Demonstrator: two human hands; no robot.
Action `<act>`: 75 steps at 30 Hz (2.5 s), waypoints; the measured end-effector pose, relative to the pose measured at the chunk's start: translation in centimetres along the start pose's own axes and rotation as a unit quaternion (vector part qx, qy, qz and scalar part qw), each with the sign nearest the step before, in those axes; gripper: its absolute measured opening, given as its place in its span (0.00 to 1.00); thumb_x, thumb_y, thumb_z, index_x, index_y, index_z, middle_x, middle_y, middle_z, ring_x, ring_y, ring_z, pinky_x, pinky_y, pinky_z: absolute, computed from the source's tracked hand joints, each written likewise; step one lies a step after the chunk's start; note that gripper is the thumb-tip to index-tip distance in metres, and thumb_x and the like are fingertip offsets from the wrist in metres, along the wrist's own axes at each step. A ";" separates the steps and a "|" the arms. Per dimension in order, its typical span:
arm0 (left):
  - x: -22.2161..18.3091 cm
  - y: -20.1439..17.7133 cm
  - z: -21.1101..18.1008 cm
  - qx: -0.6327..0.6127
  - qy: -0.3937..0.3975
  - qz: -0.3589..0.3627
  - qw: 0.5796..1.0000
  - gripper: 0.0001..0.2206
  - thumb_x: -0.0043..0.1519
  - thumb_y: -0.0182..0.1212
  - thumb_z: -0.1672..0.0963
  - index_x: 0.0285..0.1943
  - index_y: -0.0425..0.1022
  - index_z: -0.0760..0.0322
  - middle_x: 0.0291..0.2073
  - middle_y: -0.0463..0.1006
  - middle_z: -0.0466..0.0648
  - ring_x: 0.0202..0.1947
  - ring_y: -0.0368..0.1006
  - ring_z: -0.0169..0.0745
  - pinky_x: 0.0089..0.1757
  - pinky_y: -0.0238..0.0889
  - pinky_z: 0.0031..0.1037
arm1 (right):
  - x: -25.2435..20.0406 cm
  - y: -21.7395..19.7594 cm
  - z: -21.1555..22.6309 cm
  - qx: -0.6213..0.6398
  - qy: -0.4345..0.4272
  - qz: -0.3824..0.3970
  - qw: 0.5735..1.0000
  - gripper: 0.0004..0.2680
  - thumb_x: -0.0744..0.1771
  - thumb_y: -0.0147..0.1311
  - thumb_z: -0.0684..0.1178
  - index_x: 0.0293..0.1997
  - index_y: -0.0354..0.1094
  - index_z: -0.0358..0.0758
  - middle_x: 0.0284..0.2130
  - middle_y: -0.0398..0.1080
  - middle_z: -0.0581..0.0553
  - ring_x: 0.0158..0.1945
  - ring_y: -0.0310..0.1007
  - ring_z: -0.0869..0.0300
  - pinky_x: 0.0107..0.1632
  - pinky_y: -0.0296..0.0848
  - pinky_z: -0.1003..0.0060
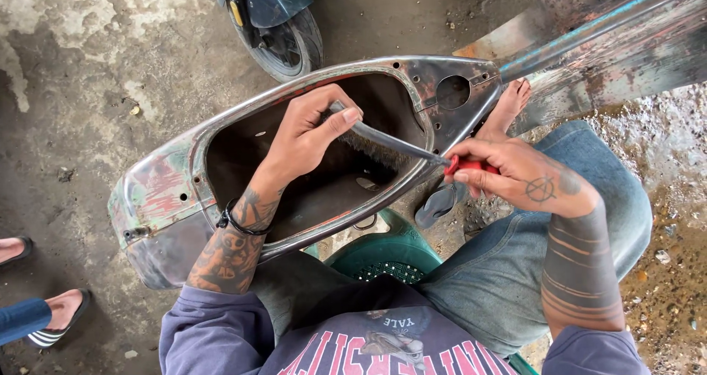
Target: Cleaning and scraping a motorcycle body part using a wire brush and manual tool.
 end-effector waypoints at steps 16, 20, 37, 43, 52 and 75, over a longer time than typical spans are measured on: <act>0.2 -0.5 -1.7 -0.011 0.011 -0.028 0.999 0.08 0.70 0.57 0.57 0.43 0.74 0.71 0.39 0.79 0.49 0.37 0.69 0.36 0.42 0.63 0.26 | -1.2 0.0 -0.1 -0.065 -0.041 -0.120 0.990 0.12 0.66 0.56 0.48 0.53 0.72 0.41 0.32 0.78 0.46 0.33 0.81 0.62 0.38 0.76 0.65; -0.2 -0.7 -2.2 0.061 0.072 -0.004 0.996 0.08 0.71 0.58 0.58 0.42 0.74 0.71 0.39 0.79 0.50 0.43 0.75 0.37 0.49 0.66 0.28 | -1.0 0.0 0.5 -0.091 -0.081 -0.117 0.986 0.10 0.66 0.57 0.48 0.52 0.73 0.41 0.32 0.78 0.43 0.34 0.80 0.59 0.39 0.75 0.63; 0.8 -1.3 -0.9 0.114 0.055 0.043 0.991 0.08 0.69 0.61 0.56 0.47 0.81 0.68 0.45 0.84 0.50 0.54 0.79 0.47 0.57 0.66 0.34 | -1.4 -0.7 0.4 -0.091 -0.092 -0.164 0.978 0.11 0.66 0.58 0.47 0.51 0.72 0.38 0.37 0.77 0.43 0.37 0.79 0.53 0.41 0.74 0.61; 0.8 -1.3 -0.9 0.135 0.059 0.091 0.985 0.07 0.67 0.62 0.57 0.45 0.81 0.68 0.50 0.83 0.50 0.55 0.78 0.48 0.57 0.67 0.36 | -1.7 -0.6 0.9 -0.125 -0.103 -0.160 0.974 0.11 0.65 0.59 0.48 0.51 0.72 0.39 0.37 0.77 0.41 0.39 0.79 0.48 0.42 0.73 0.59; 0.1 -0.1 -4.5 0.370 0.200 0.004 0.908 0.15 0.64 0.67 0.53 0.57 0.78 0.63 0.57 0.79 0.49 0.60 0.73 0.46 0.65 0.56 0.43 | -2.0 0.2 1.5 -0.134 -0.114 -0.188 0.966 0.11 0.65 0.59 0.47 0.52 0.73 0.40 0.37 0.77 0.40 0.39 0.78 0.48 0.43 0.74 0.58; -2.3 8.4 -4.0 0.510 0.324 0.169 0.779 0.02 0.63 0.61 0.55 0.42 0.74 0.53 0.35 0.68 0.40 0.37 0.68 0.33 0.44 0.58 0.28 | -2.4 0.8 2.5 -0.130 -0.026 -0.047 0.990 0.14 0.64 0.60 0.52 0.55 0.73 0.44 0.37 0.80 0.42 0.39 0.82 0.51 0.41 0.77 0.59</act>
Point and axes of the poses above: each hand's wrist, its own x-axis towards the middle knuckle, its own y-axis out of the palm, z = x × y, the point moved 4 cm from there along x, towards the middle knuckle
